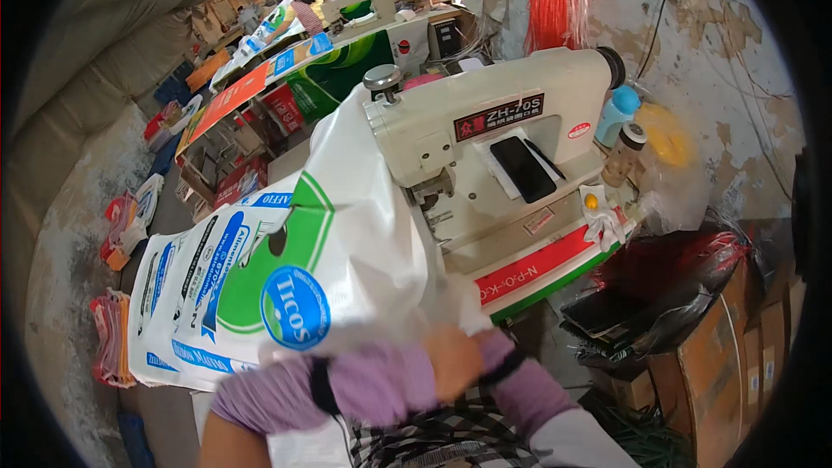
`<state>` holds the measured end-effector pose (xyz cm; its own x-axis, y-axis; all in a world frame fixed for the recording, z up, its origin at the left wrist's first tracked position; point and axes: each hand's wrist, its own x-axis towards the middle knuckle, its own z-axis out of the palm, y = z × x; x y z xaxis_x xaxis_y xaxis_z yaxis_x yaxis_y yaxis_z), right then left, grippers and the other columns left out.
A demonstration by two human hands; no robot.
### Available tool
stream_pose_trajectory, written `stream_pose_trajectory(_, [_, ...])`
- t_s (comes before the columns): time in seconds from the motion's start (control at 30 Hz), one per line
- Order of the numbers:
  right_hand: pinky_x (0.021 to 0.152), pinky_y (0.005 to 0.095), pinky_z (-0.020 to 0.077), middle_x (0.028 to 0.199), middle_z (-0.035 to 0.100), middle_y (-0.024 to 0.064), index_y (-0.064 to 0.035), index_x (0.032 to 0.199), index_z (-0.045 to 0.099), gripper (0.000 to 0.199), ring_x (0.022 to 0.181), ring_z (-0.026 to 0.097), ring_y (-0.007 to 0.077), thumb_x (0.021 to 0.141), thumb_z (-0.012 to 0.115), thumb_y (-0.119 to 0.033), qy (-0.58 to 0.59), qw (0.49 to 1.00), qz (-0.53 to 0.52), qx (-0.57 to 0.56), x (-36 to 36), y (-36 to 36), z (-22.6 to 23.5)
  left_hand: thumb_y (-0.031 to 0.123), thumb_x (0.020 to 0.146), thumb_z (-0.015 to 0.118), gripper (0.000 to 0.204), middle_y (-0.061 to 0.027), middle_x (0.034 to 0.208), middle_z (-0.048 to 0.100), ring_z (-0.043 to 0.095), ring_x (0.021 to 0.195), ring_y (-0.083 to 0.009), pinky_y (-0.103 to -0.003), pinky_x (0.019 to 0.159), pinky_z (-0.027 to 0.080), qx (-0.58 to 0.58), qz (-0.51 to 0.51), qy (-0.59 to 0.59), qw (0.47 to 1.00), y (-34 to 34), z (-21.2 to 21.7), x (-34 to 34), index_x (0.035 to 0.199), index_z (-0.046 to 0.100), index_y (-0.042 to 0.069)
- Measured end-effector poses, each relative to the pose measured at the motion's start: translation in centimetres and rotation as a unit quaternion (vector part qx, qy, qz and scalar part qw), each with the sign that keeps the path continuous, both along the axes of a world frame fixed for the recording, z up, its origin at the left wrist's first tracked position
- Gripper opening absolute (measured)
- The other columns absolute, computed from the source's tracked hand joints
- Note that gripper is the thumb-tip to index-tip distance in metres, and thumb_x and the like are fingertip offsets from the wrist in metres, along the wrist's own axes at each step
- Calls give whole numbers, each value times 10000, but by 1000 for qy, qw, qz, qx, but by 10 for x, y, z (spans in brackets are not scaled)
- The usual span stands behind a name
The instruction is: Sewing the edges of large plastic-woven sacks using an industrial sewing machine.
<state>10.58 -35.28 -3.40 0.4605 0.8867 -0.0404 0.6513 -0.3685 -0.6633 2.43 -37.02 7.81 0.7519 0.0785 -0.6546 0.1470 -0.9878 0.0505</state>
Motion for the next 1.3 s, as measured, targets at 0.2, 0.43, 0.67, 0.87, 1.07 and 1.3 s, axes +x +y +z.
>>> stream_pose_trajectory(0.2, [612,462,474,665,583,227,-94,1420,352,638,617,591,393,805,519,-85,131,977,10,166,-38,-85,-19,201,661,654,283,-20,930,657,579,1039,-237,-601,1051,242,57,-116,33,991,158,-29,4,939,691,228])
stream_pose_trajectory(0.43, [606,290,486,713,604,80,-15,1286,511,411,583,587,149,947,525,-246,534,833,-64,131,-19,-108,35,196,776,552,134,-32,649,605,615,566,-246,-425,581,512,36,-232,-86,968,39,99,-68,829,673,175])
stream_pose_trajectory(0.67, [777,345,484,954,615,117,-23,1170,591,467,851,601,253,722,721,-30,33,910,-25,412,-35,-114,61,139,680,598,85,-38,561,503,534,516,-166,-292,499,429,126,-144,-163,968,-29,200,-156,665,553,69])
stream_pose_trajectory(0.87, [872,395,475,1106,565,109,-59,1093,617,525,997,564,307,605,810,-69,-4,866,123,484,-64,-128,93,312,719,711,271,-111,638,598,644,620,-272,-415,550,489,246,101,-178,947,-48,217,-177,733,639,51])
stream_pose_trajectory(1.07, [1047,615,248,980,605,16,-130,903,643,308,1058,533,249,624,735,-221,-31,854,384,350,-48,-148,98,229,797,638,192,-43,525,507,519,481,-186,-340,435,406,-207,-135,-316,916,-71,103,-131,647,605,114])
stream_pose_trajectory(1.3, [999,441,323,998,669,40,-128,921,709,154,968,591,204,773,683,-163,189,919,316,140,-59,-234,33,497,748,660,514,-178,904,669,640,848,-366,-454,710,502,-304,-251,89,915,1,-13,-34,903,688,8])
